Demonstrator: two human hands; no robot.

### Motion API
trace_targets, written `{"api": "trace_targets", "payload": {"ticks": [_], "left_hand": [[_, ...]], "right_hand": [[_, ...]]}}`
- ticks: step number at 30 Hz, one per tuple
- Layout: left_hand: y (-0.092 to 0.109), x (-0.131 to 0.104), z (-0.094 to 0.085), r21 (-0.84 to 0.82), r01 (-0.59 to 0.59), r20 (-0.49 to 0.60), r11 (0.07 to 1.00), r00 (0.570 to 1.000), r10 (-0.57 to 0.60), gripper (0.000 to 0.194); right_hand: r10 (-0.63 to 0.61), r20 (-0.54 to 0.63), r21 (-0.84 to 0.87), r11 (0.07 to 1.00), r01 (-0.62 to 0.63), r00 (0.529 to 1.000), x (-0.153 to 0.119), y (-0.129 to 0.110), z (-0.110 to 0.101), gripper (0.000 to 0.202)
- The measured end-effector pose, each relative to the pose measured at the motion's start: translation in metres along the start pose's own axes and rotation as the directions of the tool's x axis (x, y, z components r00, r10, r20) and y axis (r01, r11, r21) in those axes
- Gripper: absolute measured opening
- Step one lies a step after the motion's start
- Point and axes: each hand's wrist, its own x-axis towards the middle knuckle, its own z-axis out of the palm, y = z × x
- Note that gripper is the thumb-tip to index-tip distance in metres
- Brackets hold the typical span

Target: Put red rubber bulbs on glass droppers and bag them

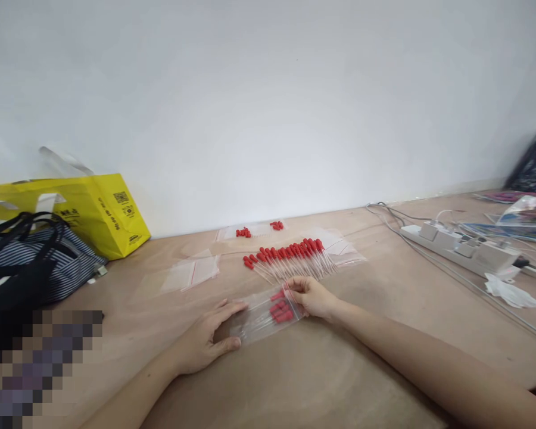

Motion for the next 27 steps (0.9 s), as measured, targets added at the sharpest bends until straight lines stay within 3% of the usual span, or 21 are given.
{"api": "trace_targets", "payload": {"ticks": [5, 8, 10, 12, 14, 18, 21, 27], "left_hand": [[-0.003, 0.000, 0.001, 0.014, 0.003, -0.002, 1.000, 1.000, -0.003, 0.055], [-0.004, 0.001, 0.001, 0.007, -0.024, -0.024, 1.000, 0.999, 0.024, 0.054], [-0.003, 0.001, 0.000, 0.006, -0.038, -0.022, 0.999, 0.999, 0.038, 0.051], [-0.003, 0.002, 0.000, 0.010, -0.039, -0.016, 0.999, 0.999, 0.039, 0.049], [-0.004, 0.002, 0.000, 0.012, -0.042, -0.017, 0.999, 0.999, 0.042, 0.049], [-0.007, 0.003, 0.002, -0.016, -0.068, -0.035, 0.998, 0.997, 0.067, 0.045], [-0.006, 0.002, 0.002, -0.062, -0.048, -0.039, 0.997, 0.998, 0.046, 0.034], [-0.001, 0.000, 0.001, -0.098, -0.013, -0.038, 0.995, 0.999, 0.009, 0.024]], "right_hand": [[0.006, -0.101, 0.074, 0.997, 0.001, 0.995, 0.006, 0.007, 0.006, 0.019], [0.009, -0.012, 0.029, 1.000, -0.009, 1.000, 0.005, 0.008, 0.006, 0.014], [0.020, 0.004, -0.155, 0.988, -0.019, 1.000, 0.004, 0.004, 0.001, 0.016], [-0.035, -0.119, -0.437, 0.899, -0.020, 0.992, 0.005, -0.005, -0.011, 0.017], [-0.170, -0.264, -0.622, 0.782, -0.033, 0.950, 0.010, -0.018, -0.030, 0.013], [-0.342, -0.468, -0.713, 0.691, -0.119, 0.815, 0.033, -0.046, -0.073, 0.012], [-0.373, -0.576, -0.721, 0.651, -0.237, 0.728, 0.054, -0.055, -0.093, 0.025], [-0.324, -0.623, -0.699, 0.639, -0.321, 0.712, 0.077, -0.048, -0.097, 0.024]]}}
